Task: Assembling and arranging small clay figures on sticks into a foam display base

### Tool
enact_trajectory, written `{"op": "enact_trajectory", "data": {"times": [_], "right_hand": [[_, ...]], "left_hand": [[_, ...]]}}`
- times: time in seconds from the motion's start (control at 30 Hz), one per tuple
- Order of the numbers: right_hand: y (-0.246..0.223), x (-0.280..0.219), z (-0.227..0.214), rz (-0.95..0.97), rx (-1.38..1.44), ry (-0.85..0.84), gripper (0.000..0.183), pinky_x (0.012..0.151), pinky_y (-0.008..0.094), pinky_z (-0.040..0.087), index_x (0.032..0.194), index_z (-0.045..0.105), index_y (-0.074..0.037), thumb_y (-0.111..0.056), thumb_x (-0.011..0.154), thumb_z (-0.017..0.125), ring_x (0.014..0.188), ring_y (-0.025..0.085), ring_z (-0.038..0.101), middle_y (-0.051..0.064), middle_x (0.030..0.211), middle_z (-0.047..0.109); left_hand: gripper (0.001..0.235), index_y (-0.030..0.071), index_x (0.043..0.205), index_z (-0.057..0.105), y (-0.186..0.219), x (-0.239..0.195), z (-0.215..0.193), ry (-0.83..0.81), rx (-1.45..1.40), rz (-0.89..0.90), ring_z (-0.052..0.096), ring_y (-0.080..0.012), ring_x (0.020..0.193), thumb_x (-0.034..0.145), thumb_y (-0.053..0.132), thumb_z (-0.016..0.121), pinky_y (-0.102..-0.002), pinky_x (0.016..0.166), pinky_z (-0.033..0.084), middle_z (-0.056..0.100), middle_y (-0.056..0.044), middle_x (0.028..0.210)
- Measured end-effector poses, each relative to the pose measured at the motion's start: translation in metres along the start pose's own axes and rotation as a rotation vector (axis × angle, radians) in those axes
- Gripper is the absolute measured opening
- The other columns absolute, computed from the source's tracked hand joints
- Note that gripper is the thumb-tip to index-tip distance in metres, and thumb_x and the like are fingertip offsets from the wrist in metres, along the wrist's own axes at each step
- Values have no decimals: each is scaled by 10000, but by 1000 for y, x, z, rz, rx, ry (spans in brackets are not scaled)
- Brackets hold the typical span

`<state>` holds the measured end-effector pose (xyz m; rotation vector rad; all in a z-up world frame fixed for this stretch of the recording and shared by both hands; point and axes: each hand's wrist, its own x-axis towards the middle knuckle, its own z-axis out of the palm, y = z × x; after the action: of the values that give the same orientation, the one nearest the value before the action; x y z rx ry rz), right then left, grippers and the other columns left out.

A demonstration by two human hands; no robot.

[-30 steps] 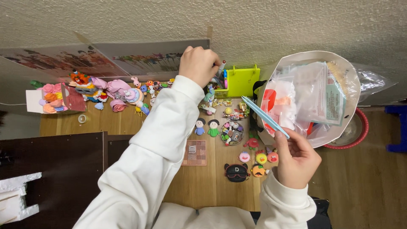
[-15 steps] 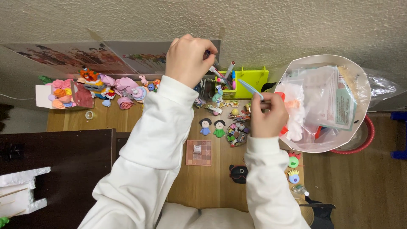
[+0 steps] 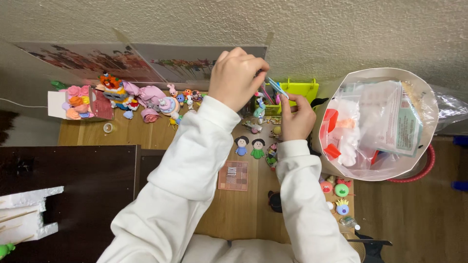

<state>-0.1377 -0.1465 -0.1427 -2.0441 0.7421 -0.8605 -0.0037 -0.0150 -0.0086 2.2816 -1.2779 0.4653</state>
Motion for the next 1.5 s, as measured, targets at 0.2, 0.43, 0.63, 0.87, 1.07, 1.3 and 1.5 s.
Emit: {"op": "enact_trajectory", "data": {"times": [0.2, 0.43, 0.63, 0.87, 1.07, 1.3, 1.5], "right_hand": [[3, -7, -4, 31, 20, 16, 131, 611, 300, 490, 932, 754, -132, -262, 946, 766, 560, 126, 591, -10, 852, 719], [1, -33, 19, 178, 135, 71, 128, 669, 274, 535, 962, 787, -122, -243, 934, 759, 687, 97, 670, 12, 811, 767], [12, -46, 33, 131, -54, 156, 105, 601, 363, 539, 934, 812, -195, -278, 879, 844, 639, 267, 700, 28, 724, 724], [24, -49, 36, 126, -308, 178, 110, 604, 393, 576, 868, 775, -305, -412, 863, 803, 649, 215, 700, -91, 705, 688], [29, -49, 45, 82, -337, 232, 106, 596, 371, 579, 873, 765, -296, -398, 894, 786, 654, 189, 708, -111, 717, 689], [35, -44, 47, 89, -384, 183, 115, 611, 419, 591, 873, 742, -324, -436, 885, 766, 693, 223, 717, -101, 726, 677], [13, 1, 27, -18, -501, 11, 97, 595, 423, 582, 895, 738, -322, -410, 871, 767, 649, 222, 701, -107, 682, 633]], "left_hand": [[63, 203, 840, 756, 8, 10, 20, -2, 70, 113, 578, -249, 805, 836, 143, 735, -421, 717, 432, 734, 50, 777], [62, 183, 826, 754, 15, 19, 22, 30, 108, 140, 574, -261, 793, 824, 123, 741, -427, 713, 449, 720, 43, 751], [87, 177, 793, 757, -1, 8, 60, -89, 74, 106, 642, -180, 817, 780, 94, 781, -327, 745, 467, 660, 24, 662], [74, 178, 787, 761, -18, -1, 83, -182, 98, 101, 649, -180, 819, 788, 104, 775, -325, 748, 466, 663, 24, 657], [38, 191, 792, 775, -28, -2, 100, -296, 100, 41, 657, -193, 845, 793, 159, 797, -332, 779, 459, 683, 25, 668], [78, 202, 738, 750, -49, -11, 148, -222, 237, 165, 602, -206, 860, 735, 210, 828, -355, 791, 404, 628, 12, 651], [127, 200, 739, 692, -62, -15, 178, -63, 301, 244, 534, -186, 842, 704, 238, 808, -365, 762, 380, 568, 29, 678]]}}
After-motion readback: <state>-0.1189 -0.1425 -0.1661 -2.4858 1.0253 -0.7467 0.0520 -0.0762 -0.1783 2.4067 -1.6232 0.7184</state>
